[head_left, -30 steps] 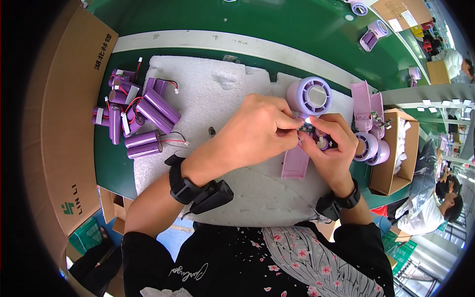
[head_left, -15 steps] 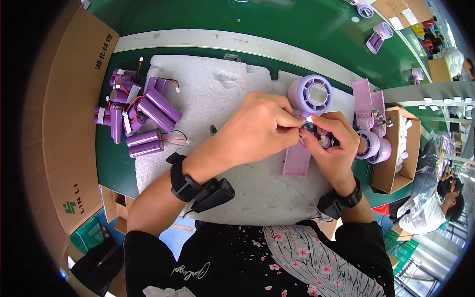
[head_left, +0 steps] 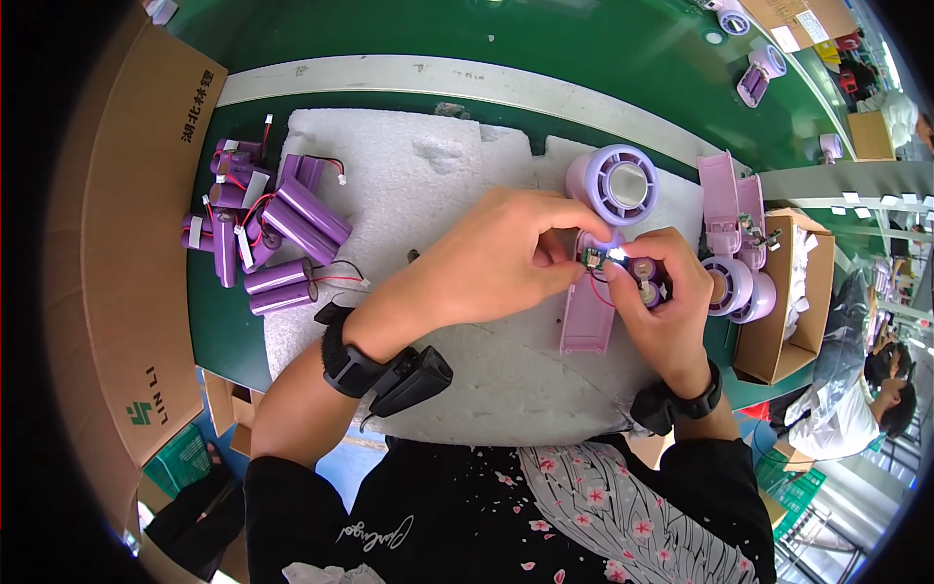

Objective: The person fits a battery pack into a fan housing, reaches into a box to retrieve more battery packs, and connects the wires of a battery pack to a circuit board. After testing the connection, the person presses the battery pack into the housing and places the assembly on a conveyor belt.

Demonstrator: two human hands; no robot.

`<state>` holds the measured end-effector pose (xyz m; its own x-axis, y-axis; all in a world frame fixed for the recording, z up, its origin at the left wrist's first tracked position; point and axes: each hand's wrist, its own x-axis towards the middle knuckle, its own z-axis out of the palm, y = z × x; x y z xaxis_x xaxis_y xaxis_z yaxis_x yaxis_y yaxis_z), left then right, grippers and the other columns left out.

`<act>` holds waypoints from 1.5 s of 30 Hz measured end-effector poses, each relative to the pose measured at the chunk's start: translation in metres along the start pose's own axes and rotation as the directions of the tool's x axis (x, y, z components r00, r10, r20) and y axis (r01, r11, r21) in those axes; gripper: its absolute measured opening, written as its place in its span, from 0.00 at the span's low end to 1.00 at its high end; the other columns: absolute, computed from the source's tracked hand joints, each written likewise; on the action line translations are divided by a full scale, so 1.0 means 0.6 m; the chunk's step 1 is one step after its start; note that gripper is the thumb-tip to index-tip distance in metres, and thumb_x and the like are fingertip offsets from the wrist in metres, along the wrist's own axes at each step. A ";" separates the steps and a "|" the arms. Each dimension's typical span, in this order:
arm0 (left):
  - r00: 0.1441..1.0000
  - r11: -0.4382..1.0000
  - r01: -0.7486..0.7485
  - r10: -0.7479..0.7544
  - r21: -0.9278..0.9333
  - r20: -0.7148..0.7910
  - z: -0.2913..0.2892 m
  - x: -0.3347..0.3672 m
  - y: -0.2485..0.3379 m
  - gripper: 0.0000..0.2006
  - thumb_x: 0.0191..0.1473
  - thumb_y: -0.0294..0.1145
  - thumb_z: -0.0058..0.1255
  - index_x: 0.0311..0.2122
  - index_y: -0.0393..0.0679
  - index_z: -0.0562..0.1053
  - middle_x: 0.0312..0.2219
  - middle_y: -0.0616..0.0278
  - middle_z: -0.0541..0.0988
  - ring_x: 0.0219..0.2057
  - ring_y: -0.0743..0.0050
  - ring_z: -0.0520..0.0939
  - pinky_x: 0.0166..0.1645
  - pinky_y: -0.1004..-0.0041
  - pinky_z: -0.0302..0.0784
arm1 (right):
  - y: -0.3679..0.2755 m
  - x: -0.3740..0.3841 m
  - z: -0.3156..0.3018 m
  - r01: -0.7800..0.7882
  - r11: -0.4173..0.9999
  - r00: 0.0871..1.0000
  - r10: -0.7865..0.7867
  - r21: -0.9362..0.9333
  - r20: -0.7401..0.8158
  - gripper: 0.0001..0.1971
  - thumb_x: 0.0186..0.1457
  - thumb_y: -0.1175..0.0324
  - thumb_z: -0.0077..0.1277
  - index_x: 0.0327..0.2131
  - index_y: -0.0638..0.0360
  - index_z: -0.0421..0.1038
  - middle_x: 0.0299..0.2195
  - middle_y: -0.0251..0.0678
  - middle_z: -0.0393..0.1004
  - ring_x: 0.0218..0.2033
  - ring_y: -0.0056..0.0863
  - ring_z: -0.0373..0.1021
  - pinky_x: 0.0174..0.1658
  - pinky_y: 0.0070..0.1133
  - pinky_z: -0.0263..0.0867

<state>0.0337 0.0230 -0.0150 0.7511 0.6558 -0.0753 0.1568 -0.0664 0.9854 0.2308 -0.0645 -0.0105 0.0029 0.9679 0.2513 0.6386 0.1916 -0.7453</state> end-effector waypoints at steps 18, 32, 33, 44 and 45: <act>1.000 1.000 -0.008 0.008 -0.006 0.024 0.001 0.000 -0.002 0.18 0.50 0.16 0.54 0.47 0.40 0.76 0.37 0.58 0.82 0.35 0.73 0.83 0.43 0.72 0.80 | 0.001 -0.001 0.002 0.057 0.997 0.998 -0.057 -0.047 0.008 0.12 0.45 0.79 0.62 0.35 0.59 0.74 0.31 0.39 0.73 0.26 0.29 0.73 0.29 0.22 0.69; 0.990 0.990 -0.093 0.103 0.102 -0.096 0.015 0.001 -0.008 0.16 0.49 0.16 0.50 0.42 0.43 0.80 0.33 0.57 0.82 0.32 0.68 0.83 0.36 0.73 0.77 | -0.005 0.003 0.004 0.019 0.995 1.000 -0.021 -0.102 -0.017 0.11 0.45 0.78 0.63 0.35 0.60 0.74 0.30 0.38 0.73 0.25 0.29 0.72 0.29 0.23 0.68; 0.979 0.975 -0.164 0.180 0.150 -0.100 0.015 0.002 -0.009 0.16 0.48 0.16 0.50 0.41 0.44 0.81 0.33 0.56 0.82 0.32 0.66 0.83 0.36 0.72 0.77 | -0.005 0.003 0.002 -0.003 0.995 1.000 0.002 -0.102 -0.008 0.11 0.45 0.77 0.63 0.35 0.60 0.74 0.30 0.38 0.73 0.24 0.29 0.72 0.29 0.23 0.68; 0.968 0.949 -0.199 0.229 0.244 -0.100 0.016 0.001 -0.006 0.18 0.46 0.16 0.50 0.41 0.46 0.82 0.37 0.51 0.81 0.34 0.55 0.83 0.36 0.70 0.78 | -0.021 0.010 -0.040 -0.392 0.917 0.872 0.346 0.071 0.346 0.16 0.45 0.80 0.61 0.39 0.62 0.69 0.33 0.30 0.70 0.28 0.16 0.66 0.31 0.16 0.62; 0.960 0.941 -0.228 0.260 0.250 -0.104 0.014 0.002 -0.009 0.18 0.46 0.16 0.50 0.41 0.46 0.82 0.37 0.50 0.81 0.34 0.55 0.83 0.36 0.70 0.78 | -0.019 0.009 -0.043 -0.437 0.884 0.849 0.345 0.167 0.401 0.18 0.46 0.80 0.61 0.42 0.62 0.68 0.34 0.29 0.69 0.28 0.16 0.66 0.31 0.16 0.63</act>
<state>0.0388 0.0179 -0.0214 0.6953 0.6903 0.2001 0.1365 -0.4002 0.9062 0.2433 -0.0657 0.0154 -0.0857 0.9529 -0.2908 0.4347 -0.2269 -0.8715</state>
